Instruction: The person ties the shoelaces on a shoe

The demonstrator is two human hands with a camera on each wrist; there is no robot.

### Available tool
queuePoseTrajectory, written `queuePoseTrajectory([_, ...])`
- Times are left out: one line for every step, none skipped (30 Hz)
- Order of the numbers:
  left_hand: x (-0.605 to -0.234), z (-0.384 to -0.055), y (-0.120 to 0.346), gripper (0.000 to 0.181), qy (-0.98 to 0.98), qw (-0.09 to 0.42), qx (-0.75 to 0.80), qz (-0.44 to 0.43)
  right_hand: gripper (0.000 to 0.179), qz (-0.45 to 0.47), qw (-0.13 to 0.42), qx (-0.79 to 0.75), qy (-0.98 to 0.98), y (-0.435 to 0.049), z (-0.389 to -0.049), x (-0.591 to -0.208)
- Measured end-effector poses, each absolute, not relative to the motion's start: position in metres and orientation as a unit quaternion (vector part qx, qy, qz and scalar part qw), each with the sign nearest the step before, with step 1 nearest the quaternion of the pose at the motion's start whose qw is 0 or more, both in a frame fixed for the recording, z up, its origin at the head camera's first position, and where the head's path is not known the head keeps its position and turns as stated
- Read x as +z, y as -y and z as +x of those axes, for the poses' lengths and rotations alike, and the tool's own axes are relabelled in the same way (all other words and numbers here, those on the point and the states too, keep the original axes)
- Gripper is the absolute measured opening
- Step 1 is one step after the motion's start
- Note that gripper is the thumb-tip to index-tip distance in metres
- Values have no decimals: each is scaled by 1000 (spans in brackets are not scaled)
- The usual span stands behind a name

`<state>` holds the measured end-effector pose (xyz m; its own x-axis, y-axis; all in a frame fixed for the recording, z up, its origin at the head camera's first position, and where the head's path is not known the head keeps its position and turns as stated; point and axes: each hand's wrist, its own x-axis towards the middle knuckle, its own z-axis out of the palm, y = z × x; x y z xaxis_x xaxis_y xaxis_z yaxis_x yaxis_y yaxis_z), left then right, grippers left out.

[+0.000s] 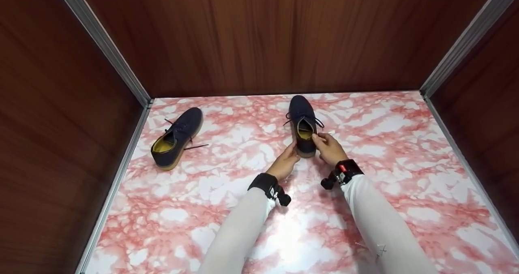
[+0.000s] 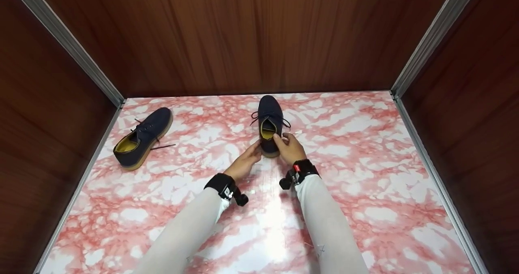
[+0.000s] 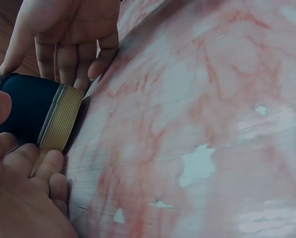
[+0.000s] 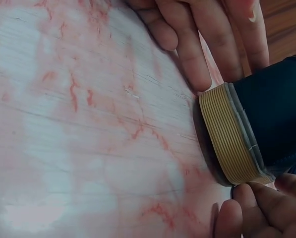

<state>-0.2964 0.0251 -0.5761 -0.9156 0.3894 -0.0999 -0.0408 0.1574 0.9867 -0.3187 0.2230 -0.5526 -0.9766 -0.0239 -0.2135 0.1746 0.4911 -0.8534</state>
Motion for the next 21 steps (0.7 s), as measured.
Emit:
queuePoseTrajectory([-577,-294,-24,65,-743,168,638,114,80,43,101,-509,-854,-223,-318,-553])
queuePoseTrajectory([-578,-293,-23,65,-744,166,638,112,80,42,104,-515,-850,-223,-318,-553])
queuePoseTrajectory([-578,-291,-21,65,-744,165,638,108,80,41,106,-521,-846,-223,-318,-554])
queuePoseTrajectory([-579,-289,-20,66,-746,163,637,106,80,39,108,-525,-843,-223,-318,-554])
queuePoseTrajectory([-580,-287,-19,65,-746,161,637,105,80,39,110,-533,-838,-224,-318,-555])
queuePoseTrajectory([-580,-286,-18,65,-749,159,635,105,79,40,112,-544,-830,-224,-318,-555])
queuePoseTrajectory([-581,-284,-17,64,-753,157,631,104,79,41,114,-556,-822,-225,-318,-556])
queuePoseTrajectory([-581,-282,-15,63,-753,156,630,105,78,44,118,-569,-813,-226,-318,-556])
queuePoseTrajectory([-581,-280,-14,63,-754,157,629,106,77,46,119,-581,-804,-227,-318,-557])
queuePoseTrajectory([-581,-278,-12,62,-755,157,628,108,77,51,120,-596,-792,-228,-317,-557])
queuePoseTrajectory([-581,-277,-11,61,-754,158,628,111,76,57,122,-613,-779,-230,-317,-557])
queuePoseTrajectory([-581,-275,-9,61,-753,158,628,115,77,61,124,-627,-767,-232,-316,-557])
queuePoseTrajectory([-580,-273,-6,60,-753,158,628,120,77,67,126,-641,-754,-233,-316,-557])
queuePoseTrajectory([-580,-271,-4,60,-751,158,629,126,78,70,128,-653,-743,-235,-315,-557])
queuePoseTrajectory([-580,-269,0,59,-751,158,628,131,79,74,130,-664,-732,-236,-315,-558])
queuePoseTrajectory([-579,-267,4,58,-752,156,626,136,78,79,133,-677,-719,-236,-314,-556])
queuePoseTrajectory([-579,-264,8,57,-752,156,625,139,77,81,136,-686,-710,-237,-313,-556])
queuePoseTrajectory([-578,-261,12,57,-753,155,623,143,76,82,136,-694,-702,-237,-313,-557])
queuePoseTrajectory([-577,-259,17,57,-753,156,623,144,74,84,135,-700,-696,-237,-313,-557])
queuePoseTrajectory([-577,-256,21,56,-752,157,624,143,72,84,134,-704,-692,-237,-313,-558])
queuePoseTrajectory([-576,-254,26,56,-751,158,625,142,71,85,132,-707,-689,-237,-313,-558])
